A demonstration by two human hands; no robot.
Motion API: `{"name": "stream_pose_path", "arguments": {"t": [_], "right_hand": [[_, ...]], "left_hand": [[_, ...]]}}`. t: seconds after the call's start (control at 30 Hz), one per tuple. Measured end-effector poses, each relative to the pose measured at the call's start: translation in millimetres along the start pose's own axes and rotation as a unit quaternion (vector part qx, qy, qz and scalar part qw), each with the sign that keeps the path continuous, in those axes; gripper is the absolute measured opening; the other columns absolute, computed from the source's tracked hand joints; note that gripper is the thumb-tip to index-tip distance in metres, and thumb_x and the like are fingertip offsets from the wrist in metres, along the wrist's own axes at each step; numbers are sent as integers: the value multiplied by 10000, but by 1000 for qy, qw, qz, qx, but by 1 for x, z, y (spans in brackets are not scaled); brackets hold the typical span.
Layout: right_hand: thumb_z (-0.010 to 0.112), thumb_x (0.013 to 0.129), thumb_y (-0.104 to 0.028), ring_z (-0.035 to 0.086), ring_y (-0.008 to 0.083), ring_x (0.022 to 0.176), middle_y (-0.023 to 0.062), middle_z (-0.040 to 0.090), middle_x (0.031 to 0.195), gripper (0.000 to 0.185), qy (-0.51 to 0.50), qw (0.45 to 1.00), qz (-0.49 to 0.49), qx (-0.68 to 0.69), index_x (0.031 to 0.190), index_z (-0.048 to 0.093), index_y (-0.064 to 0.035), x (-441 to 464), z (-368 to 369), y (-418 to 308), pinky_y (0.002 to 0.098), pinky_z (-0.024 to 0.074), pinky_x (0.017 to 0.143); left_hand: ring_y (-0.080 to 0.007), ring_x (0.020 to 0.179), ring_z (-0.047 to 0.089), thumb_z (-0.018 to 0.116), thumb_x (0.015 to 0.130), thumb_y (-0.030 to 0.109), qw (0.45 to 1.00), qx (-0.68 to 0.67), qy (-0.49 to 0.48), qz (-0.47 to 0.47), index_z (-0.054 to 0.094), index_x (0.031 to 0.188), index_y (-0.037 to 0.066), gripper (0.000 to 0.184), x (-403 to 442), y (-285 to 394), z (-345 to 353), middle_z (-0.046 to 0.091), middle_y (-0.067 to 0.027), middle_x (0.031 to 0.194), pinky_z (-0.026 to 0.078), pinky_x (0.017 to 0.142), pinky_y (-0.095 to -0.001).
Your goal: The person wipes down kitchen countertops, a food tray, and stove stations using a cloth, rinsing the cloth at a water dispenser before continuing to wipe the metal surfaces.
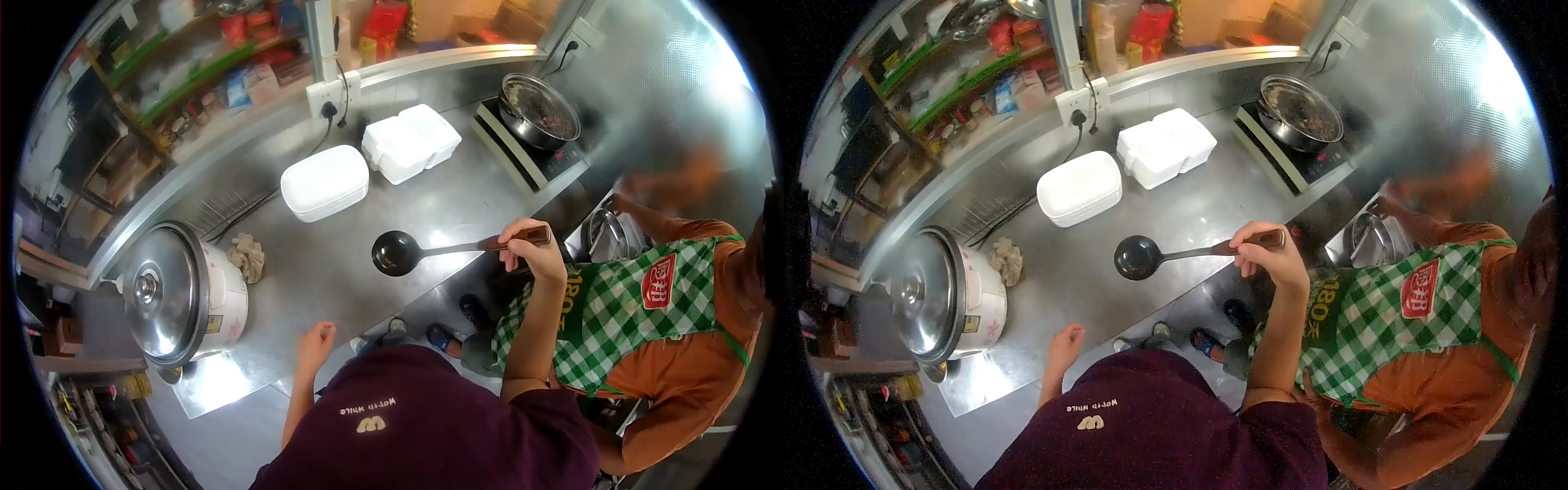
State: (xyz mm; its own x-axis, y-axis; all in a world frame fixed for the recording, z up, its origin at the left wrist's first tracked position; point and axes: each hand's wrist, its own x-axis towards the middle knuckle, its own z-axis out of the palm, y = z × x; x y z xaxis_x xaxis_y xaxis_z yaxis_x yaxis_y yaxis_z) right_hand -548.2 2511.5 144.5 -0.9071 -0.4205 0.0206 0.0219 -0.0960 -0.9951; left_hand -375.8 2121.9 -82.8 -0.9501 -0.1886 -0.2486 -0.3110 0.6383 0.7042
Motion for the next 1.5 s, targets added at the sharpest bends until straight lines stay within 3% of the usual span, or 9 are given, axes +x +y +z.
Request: {"name": "stream_pose_path", "arguments": {"t": [0.07, 0.43, 0.67, 0.8, 1.07, 1.23, 1.37, 1.5], "right_hand": [[635, 784, -80, 568, 108, 490, 84, 615, 642, 117, 5, 1000, -1, 4, 845, 632, 19, -2, -5, 0, 191, 425, 427], [637, 783, -116, 553, 174, 461, 131, 603, 641, 158, -23, 1000, 13, -14, 838, 608, 30, 12, -27, 22, 249, 455, 423], [667, 765, -126, 571, 169, 485, 120, 609, 651, 180, -124, 992, 2, 26, 858, 624, 21, 49, -26, 52, 249, 450, 424], [637, 769, -85, 572, 178, 498, 123, 595, 676, 148, -229, 972, 26, 37, 861, 611, 29, 83, -6, 65, 251, 442, 443], [612, 767, -42, 581, 198, 548, 141, 596, 690, 144, -339, 938, 59, 49, 884, 609, 42, 98, 83, 71, 272, 462, 478], [599, 783, -38, 585, 210, 563, 161, 609, 722, 157, -381, 918, 82, 69, 909, 601, 56, 74, 176, 80, 292, 481, 509], [596, 814, -99, 596, 220, 572, 177, 628, 761, 190, -385, 908, 118, 116, 942, 586, 42, 40, 277, 115, 304, 489, 513], [559, 869, -218, 616, 235, 608, 174, 646, 806, 285, -340, 900, 198, 188, 1054, 541, -3, -1, 393, 155, 323, 499, 522]], "left_hand": [[-248, 649, 628, 569, 861, 262, 1000, -2, -4, -5, 616, 960, 88, 205, 1, 12, -3, 648, -143, 740, 466, 590, -342], [-310, 742, 626, 550, 862, 328, 998, 28, 15, -53, 601, 1026, 116, 272, -10, 10, -2, 658, -134, 819, 482, 653, -399], [-321, 757, 619, 511, 874, 320, 991, -31, 71, -113, 603, 1009, 123, 256, -50, 8, 8, 654, -133, 815, 476, 651, -418], [-327, 764, 615, 518, 866, 315, 971, -32, 75, -226, 608, 991, 128, 243, -82, 14, 16, 650, -136, 809, 476, 658, -426], [-305, 718, 617, 537, 866, 303, 947, -30, 157, -280, 608, 996, 122, 234, -148, -15, 40, 653, -110, 777, 473, 634, -419], [-299, 783, 624, 538, 864, 297, 954, -56, 168, -241, 604, 1012, 116, 243, -174, -50, 21, 657, -113, 841, 473, 655, -406], [-335, 708, 615, 540, 853, 273, 941, -48, 236, -239, 623, 946, 110, 205, -206, -95, -2, 646, -137, 743, 473, 643, -429], [-297, 690, 605, 543, 864, 296, 913, -111, 242, -310, 617, 988, 108, 237, -261, -151, -39, 630, -128, 733, 462, 622, -391]]}}
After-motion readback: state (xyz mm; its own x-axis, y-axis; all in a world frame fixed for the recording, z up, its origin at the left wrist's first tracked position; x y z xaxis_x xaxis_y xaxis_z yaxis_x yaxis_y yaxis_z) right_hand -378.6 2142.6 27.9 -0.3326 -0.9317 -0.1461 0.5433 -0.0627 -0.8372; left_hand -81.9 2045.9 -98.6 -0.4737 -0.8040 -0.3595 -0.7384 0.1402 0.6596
